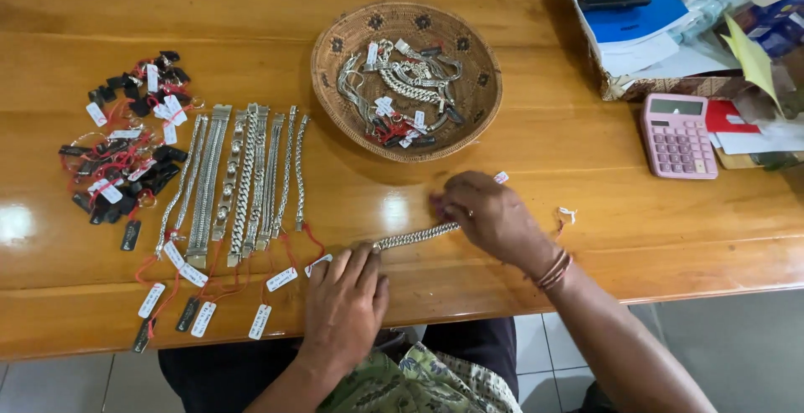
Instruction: The person is polishing silver chains one by one using a small polishing cloth at a wooden table.
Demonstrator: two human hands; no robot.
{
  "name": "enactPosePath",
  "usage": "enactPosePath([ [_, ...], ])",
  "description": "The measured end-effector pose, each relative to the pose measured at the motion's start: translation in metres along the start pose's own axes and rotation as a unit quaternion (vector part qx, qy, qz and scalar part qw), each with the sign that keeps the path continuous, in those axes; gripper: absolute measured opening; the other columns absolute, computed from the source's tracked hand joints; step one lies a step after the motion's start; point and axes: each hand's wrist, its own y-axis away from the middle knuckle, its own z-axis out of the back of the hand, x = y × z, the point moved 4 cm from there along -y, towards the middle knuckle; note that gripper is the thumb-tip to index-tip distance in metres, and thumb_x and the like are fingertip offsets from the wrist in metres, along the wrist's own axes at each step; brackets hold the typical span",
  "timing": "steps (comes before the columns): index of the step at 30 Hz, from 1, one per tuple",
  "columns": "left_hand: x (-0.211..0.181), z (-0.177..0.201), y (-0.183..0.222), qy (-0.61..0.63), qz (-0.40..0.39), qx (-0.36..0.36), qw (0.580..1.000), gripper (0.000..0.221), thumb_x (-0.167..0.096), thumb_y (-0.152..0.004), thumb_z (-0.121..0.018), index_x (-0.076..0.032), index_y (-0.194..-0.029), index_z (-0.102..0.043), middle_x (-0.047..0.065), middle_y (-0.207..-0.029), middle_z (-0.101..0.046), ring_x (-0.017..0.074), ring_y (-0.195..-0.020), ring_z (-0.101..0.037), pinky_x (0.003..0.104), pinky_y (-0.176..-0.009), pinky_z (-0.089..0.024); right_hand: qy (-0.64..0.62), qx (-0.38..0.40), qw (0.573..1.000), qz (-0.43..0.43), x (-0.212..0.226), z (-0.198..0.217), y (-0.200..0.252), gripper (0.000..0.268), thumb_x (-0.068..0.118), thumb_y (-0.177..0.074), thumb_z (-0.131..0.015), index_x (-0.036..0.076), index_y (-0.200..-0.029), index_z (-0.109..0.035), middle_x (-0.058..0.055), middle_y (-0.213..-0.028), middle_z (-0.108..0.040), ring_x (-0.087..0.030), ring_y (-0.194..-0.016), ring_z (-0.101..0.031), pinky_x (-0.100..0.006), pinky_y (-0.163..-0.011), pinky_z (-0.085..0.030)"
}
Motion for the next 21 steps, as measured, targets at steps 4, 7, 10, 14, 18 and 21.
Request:
enactPosePath([
  [4, 0.007, 0.007, -0.013, 0.072, 0.016, -0.043, 0.996, 0.021, -0.020, -0.097, -0.062, -0.005, -0.107, -0.073, 0.007, -0.109, -0.075, 0.0256, -0.100, -0.062, 0.042, -0.084, -0.045, -0.091, 0.005, 0.995, 0.028, 0.072, -0.028, -0.014, 0.011, 0.010, -0.100, -0.059, 0.008, -0.096, -0.069, -0.008, -0.086, -0.068, -0.025, -0.077, -0.064, -0.038, -0.070, -0.050],
  [7, 0.010, 0.003, -0.015, 0.096, 0.021, -0.046, 0.994, 0.022, -0.019, -0.099, -0.061, -0.004, -0.107, -0.074, 0.006, -0.107, -0.070, 0.0278, -0.097, -0.057, 0.042, -0.077, -0.052, 0.039, -0.038, 0.991, 0.119, 0.085, -0.044, -0.010, 0.016, 0.009, -0.103, -0.063, 0.003, -0.089, -0.063, -0.009, -0.080, -0.056, -0.024, -0.061, -0.057, -0.038, -0.047, -0.046],
  [10, 0.010, 0.001, -0.011, 0.076, -0.009, -0.017, 0.997, 0.018, -0.004, -0.096, -0.056, 0.001, -0.103, -0.072, 0.010, -0.104, -0.069, 0.0287, -0.095, -0.057, 0.042, -0.077, -0.052, 0.016, -0.045, 0.991, 0.123, 0.085, -0.031, -0.006, 0.020, 0.009, -0.102, -0.067, 0.005, -0.082, -0.064, -0.005, -0.072, -0.052, -0.020, -0.057, -0.053, -0.036, -0.049, -0.045],
  [14, 0.013, -0.011, -0.010, 0.049, -0.008, 0.053, 0.997, 0.023, -0.009, -0.100, -0.053, 0.000, -0.109, -0.072, 0.011, -0.114, -0.069, 0.0284, -0.107, -0.060, 0.046, -0.091, -0.052, 0.063, 0.031, 0.997, 0.044, 0.044, -0.019, 0.006, 0.013, 0.015, -0.099, -0.068, 0.005, -0.091, -0.071, -0.006, -0.077, -0.057, -0.025, -0.065, -0.057, -0.040, -0.057, -0.048],
  [18, 0.012, -0.011, -0.015, 0.070, -0.002, 0.026, 0.997, 0.019, -0.007, -0.099, -0.055, -0.002, -0.101, -0.073, 0.011, -0.106, -0.068, 0.0295, -0.101, -0.058, 0.045, -0.086, -0.051, 0.109, -0.008, 0.993, 0.036, 0.037, -0.011, 0.001, 0.014, 0.016, -0.099, -0.068, 0.006, -0.089, -0.070, -0.009, -0.075, -0.055, -0.029, -0.059, -0.056, -0.042, -0.055, -0.046],
  [21, 0.008, 0.000, -0.017, 0.082, -0.014, 0.006, 0.997, 0.015, -0.004, -0.095, -0.058, -0.001, -0.102, -0.071, 0.012, -0.103, -0.067, 0.0303, -0.099, -0.056, 0.043, -0.090, -0.051, -0.012, 0.033, 0.995, 0.095, 0.079, -0.046, -0.006, 0.011, 0.001, -0.079, -0.067, 0.007, -0.089, -0.068, -0.010, -0.080, -0.060, -0.030, -0.072, -0.059, -0.042, -0.063, -0.046],
])
